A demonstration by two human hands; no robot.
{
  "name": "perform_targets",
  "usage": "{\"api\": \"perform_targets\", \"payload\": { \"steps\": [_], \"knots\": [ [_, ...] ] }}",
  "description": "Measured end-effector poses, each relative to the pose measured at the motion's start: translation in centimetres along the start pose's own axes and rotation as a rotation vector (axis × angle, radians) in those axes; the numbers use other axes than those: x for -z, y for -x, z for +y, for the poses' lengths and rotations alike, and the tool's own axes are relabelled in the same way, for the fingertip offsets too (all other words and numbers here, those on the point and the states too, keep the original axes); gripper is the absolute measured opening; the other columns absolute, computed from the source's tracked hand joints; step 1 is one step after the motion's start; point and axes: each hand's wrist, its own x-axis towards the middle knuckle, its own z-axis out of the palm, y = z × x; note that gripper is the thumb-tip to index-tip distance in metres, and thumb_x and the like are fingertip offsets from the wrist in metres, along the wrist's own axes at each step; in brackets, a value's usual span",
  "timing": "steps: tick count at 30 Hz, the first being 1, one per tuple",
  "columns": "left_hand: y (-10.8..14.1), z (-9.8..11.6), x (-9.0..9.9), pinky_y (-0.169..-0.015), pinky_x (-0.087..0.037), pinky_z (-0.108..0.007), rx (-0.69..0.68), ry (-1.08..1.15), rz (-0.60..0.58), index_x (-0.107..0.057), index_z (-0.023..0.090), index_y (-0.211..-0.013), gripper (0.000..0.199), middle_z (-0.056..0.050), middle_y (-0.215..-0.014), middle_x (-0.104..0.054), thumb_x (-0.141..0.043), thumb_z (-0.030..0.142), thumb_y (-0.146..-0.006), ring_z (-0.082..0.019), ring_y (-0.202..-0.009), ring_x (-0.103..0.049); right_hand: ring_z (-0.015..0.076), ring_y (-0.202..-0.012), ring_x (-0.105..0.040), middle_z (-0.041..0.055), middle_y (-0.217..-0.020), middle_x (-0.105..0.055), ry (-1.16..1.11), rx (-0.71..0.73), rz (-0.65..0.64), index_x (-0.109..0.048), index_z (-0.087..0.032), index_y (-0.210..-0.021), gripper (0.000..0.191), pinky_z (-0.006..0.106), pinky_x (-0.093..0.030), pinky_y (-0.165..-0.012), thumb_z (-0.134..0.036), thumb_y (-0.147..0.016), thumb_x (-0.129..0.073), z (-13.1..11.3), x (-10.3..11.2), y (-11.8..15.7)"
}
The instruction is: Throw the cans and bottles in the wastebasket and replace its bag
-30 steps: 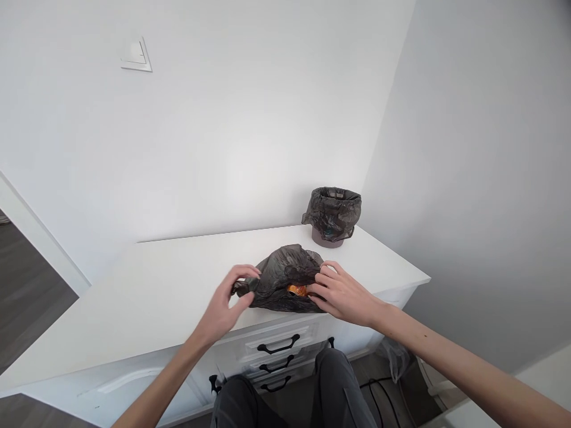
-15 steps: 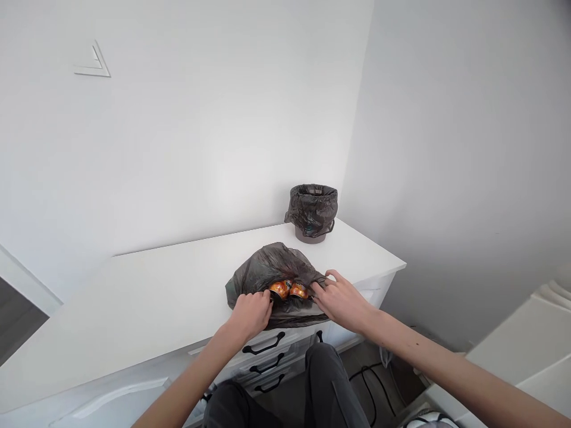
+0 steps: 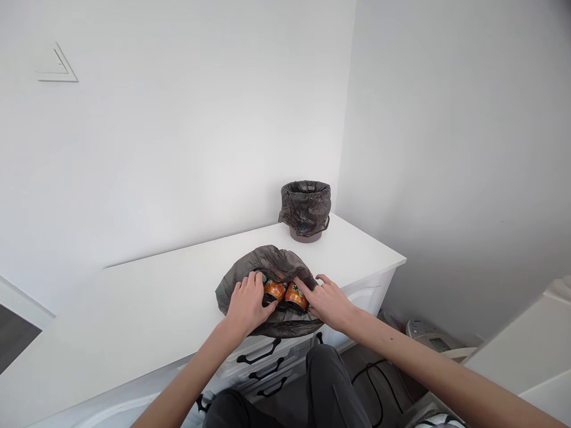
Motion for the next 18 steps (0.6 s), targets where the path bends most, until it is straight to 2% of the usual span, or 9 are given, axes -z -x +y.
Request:
{"api": "perform_targets", "payload": {
  "steps": [2, 5, 9, 12, 18],
  "knots": [
    [-0.5, 0.3, -0.4, -0.101, -0.045, -0.05, -0.011, 0.031, -0.02, -0.045, 0.016, -0.133, 0.059, -0.021, -0.129, -0.062, -0.064, 0.046, -0.087, -0.039, -0.121, -0.06, 0.0274, -0.085, -0.076, 0.0145, -0.089, -0.08, -0.009, 0.001, -0.01, -0.03, -0.007, -0.158, 0.082, 0.038, -0.037, -0.102, -0.016, -0.086, -0.067, 0.2, -0.5, -0.6],
    [-1.0, 0.7, -1.2, -0.099, -0.046, -0.049, -0.012, 0.063, -0.067, -0.043, 0.016, -0.135, 0.065, -0.02, -0.126, -0.063, -0.068, 0.043, -0.081, -0.039, -0.119, -0.062, 0.0274, -0.089, -0.076, 0.0142, -0.091, -0.08, -0.016, 0.009, -0.009, -0.029, -0.011, -0.158, 0.082, 0.037, -0.039, -0.098, -0.014, -0.085, -0.067, 0.4, -1.2, -1.3],
    [-1.3, 0.9, -2.2, -0.091, -0.052, -0.043, -0.018, 0.09, -0.088, -0.042, 0.019, -0.139, 0.07, -0.02, -0.139, -0.053, -0.069, 0.039, -0.077, -0.034, -0.109, -0.068, 0.0284, -0.092, -0.076, 0.0145, -0.098, -0.079, -0.054, 0.052, -0.009, -0.021, -0.013, -0.161, 0.088, 0.036, -0.042, -0.091, -0.017, -0.086, -0.067, 0.4, -2.0, -2.0],
    [-1.4, 0.8, -2.9, -0.087, -0.054, -0.042, -0.014, 0.09, -0.074, -0.045, 0.021, -0.137, 0.06, -0.019, -0.143, -0.048, -0.064, 0.03, -0.081, -0.032, -0.108, -0.069, 0.0292, -0.09, -0.076, 0.0154, -0.1, -0.079, -0.096, 0.081, -0.03, -0.017, -0.012, -0.162, 0.092, 0.034, -0.045, -0.084, -0.021, -0.086, -0.069, 0.1, -2.5, -2.3],
    [-0.5, -0.6, -3.6, -0.092, -0.053, -0.043, -0.039, 0.089, -0.028, -0.053, 0.025, -0.13, 0.042, -0.014, -0.141, -0.053, -0.056, 0.023, -0.088, -0.031, -0.114, -0.067, 0.0296, -0.092, -0.075, 0.0151, -0.099, -0.079, -0.141, 0.03, -0.036, -0.016, -0.013, -0.163, 0.089, 0.036, -0.044, -0.09, -0.019, -0.089, -0.064, -0.9, -3.4, -2.1]
  ]
}}
